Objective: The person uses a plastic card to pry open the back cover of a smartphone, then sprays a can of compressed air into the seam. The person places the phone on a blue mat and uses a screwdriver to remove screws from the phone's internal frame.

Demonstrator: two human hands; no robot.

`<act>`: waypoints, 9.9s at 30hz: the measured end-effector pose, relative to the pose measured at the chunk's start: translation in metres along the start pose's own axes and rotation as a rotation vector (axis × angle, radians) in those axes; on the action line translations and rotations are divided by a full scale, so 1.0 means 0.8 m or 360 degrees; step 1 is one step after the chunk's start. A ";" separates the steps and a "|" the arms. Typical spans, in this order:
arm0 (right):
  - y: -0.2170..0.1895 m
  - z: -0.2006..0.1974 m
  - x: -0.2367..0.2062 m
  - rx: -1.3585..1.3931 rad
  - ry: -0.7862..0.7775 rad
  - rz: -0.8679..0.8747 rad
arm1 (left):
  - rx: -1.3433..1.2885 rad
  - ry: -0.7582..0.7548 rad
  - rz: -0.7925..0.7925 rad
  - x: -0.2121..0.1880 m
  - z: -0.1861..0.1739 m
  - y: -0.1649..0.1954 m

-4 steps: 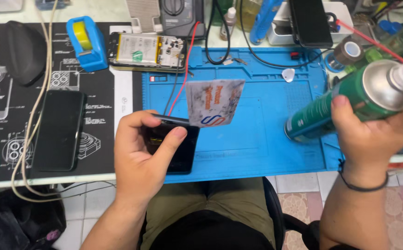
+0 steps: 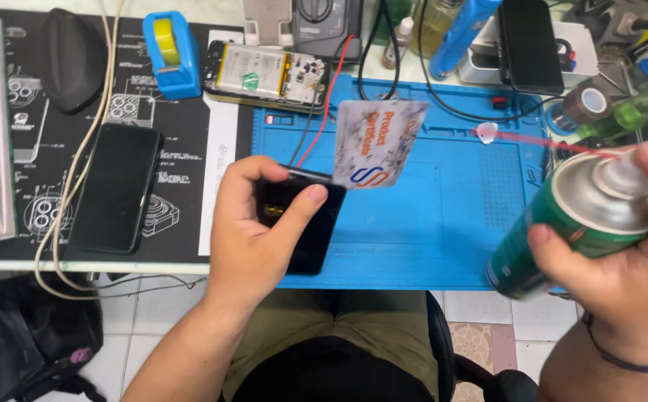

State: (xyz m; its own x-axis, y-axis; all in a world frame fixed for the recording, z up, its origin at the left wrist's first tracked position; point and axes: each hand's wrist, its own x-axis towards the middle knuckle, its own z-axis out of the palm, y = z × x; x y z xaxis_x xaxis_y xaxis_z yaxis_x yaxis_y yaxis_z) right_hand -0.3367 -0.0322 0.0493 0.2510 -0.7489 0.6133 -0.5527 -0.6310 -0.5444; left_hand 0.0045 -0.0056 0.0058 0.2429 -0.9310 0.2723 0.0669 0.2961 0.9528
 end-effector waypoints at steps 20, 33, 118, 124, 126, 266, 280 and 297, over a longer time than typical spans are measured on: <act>-0.120 0.046 0.085 -0.0499 -0.0457 -0.0419 | 0.0160 -0.0008 -0.0050 0.006 -0.006 0.015; -0.022 0.004 0.054 0.0193 -0.0122 0.0254 | 0.0185 -0.0011 0.0010 0.005 -0.009 0.015; -0.045 0.140 0.039 0.0747 -0.0323 0.0023 | 0.0041 -0.0540 0.0105 0.000 0.004 0.003; -0.040 0.128 0.047 0.0746 -0.0490 0.0035 | 0.0007 -0.0528 0.0027 -0.002 0.007 0.004; -0.038 0.128 0.041 0.0907 -0.0505 0.0168 | -0.0099 -0.0525 0.0008 -0.002 0.007 0.003; 0.011 0.115 0.025 -0.0191 -0.1321 0.0056 | 0.0881 -0.0167 -0.0106 -0.038 0.016 -0.054; 0.017 0.040 -0.028 -0.0173 0.0027 0.0940 | 0.1346 -0.0524 0.0316 -0.019 0.026 -0.067; 0.055 -0.056 -0.050 0.0034 0.0757 0.0681 | 0.1381 -0.0510 0.0455 -0.016 0.025 -0.071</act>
State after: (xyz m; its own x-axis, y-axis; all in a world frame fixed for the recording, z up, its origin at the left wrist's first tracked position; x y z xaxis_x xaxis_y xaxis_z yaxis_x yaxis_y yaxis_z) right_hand -0.4064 -0.0213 0.0264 -0.3710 -0.7669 0.5236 -0.5089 -0.3038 -0.8054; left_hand -0.0215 -0.0145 -0.0489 -0.1449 -0.9004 0.4103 -0.7226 0.3796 0.5777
